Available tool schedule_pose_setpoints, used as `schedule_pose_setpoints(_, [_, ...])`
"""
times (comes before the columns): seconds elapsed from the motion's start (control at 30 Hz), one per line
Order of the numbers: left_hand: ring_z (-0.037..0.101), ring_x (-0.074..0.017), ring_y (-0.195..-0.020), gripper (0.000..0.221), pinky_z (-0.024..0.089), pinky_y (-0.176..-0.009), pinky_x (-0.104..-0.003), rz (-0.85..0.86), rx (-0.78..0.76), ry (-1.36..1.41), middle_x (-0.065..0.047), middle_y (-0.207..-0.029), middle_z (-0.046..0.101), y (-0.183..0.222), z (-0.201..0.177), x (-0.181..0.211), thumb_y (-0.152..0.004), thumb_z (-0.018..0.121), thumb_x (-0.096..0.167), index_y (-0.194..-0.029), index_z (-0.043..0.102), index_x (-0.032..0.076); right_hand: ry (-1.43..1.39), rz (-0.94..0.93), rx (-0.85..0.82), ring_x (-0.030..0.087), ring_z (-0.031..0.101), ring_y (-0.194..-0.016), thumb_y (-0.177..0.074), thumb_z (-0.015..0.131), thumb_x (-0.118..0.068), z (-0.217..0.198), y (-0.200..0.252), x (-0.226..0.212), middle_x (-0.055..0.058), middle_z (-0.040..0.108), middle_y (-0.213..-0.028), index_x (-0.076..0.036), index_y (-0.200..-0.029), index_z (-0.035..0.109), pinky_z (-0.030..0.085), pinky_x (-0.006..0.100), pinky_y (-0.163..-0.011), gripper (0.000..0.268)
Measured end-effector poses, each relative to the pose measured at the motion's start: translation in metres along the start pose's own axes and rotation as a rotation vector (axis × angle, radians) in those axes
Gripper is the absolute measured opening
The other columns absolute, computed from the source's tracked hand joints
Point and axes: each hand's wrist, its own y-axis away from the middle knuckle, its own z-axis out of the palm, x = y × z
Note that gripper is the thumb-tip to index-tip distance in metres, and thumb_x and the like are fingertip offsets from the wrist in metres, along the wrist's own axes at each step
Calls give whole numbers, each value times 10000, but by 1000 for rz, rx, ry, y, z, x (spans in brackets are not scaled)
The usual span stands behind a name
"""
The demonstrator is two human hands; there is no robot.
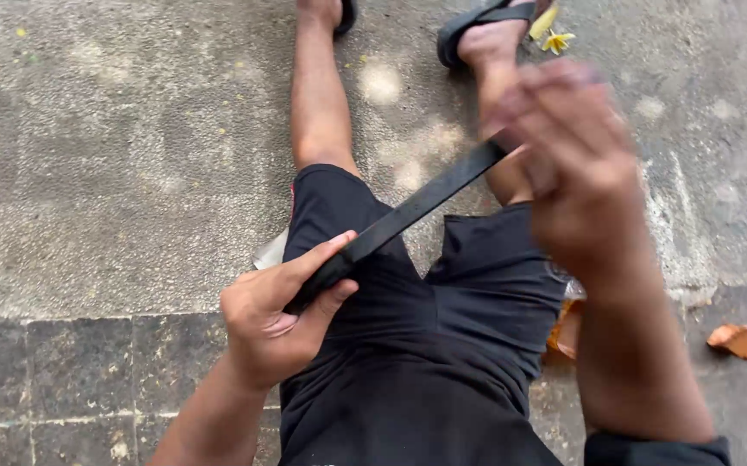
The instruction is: Sanding a wooden board with sandpaper to smooth the surface
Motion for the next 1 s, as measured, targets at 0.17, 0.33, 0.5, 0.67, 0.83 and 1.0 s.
schedule_pose_setpoints(0.17, [601,-89,-549,400,475,-526,-234,12,-13,-15,-76,-962,811,-23,-10,23,-793,851,5,-1171,718,0,24,-28,60,357,506,-1421,-1042,654,-29,7,-8,-23,217,648,-1420,36,-1278,724,385,493,-1256,255])
schedule_pose_setpoints(0.33, [736,-129,-632,376,528,-527,-235,87,-93,-156,-182,-1010,800,-46,-43,67,-782,867,-46,-1121,712,-98,-143,0,109,386,589,-1396,-1058,612,-21,7,-16,-30,251,648,-1417,78,-1306,694,337,509,-1269,279])
schedule_pose_setpoints(0.5, [459,-113,-387,335,364,-382,-279,19,-270,-362,-87,-790,769,-71,-72,96,-812,856,18,-1114,736,-63,-269,-36,142,458,550,-1433,-1117,493,-164,20,-6,-30,322,569,-1466,167,-1407,553,420,545,-1259,444])
schedule_pose_setpoints(0.67, [561,-233,-340,221,447,-364,-374,-126,-563,-535,-134,-665,729,-100,-65,97,-856,797,156,-1015,732,16,-434,-109,146,450,589,-1445,-1115,463,-187,34,1,-52,348,564,-1487,107,-1482,428,481,514,-1279,472])
schedule_pose_setpoints(0.83, [723,-237,-323,970,555,-263,-338,-217,-622,-459,-238,-621,743,-112,-44,93,-794,582,-38,-1537,-18,-211,-345,-141,166,426,695,-1250,-949,742,139,38,-18,-65,339,624,-1357,168,-1273,633,599,445,-1064,343])
schedule_pose_setpoints(1.0, [719,-261,-437,301,560,-379,-364,-92,-676,-472,-170,-780,766,-108,-62,63,-804,771,154,-1052,715,-6,-222,-140,35,386,694,-1233,-954,694,49,27,-20,-52,260,633,-1413,107,-1319,672,553,443,-1027,371])
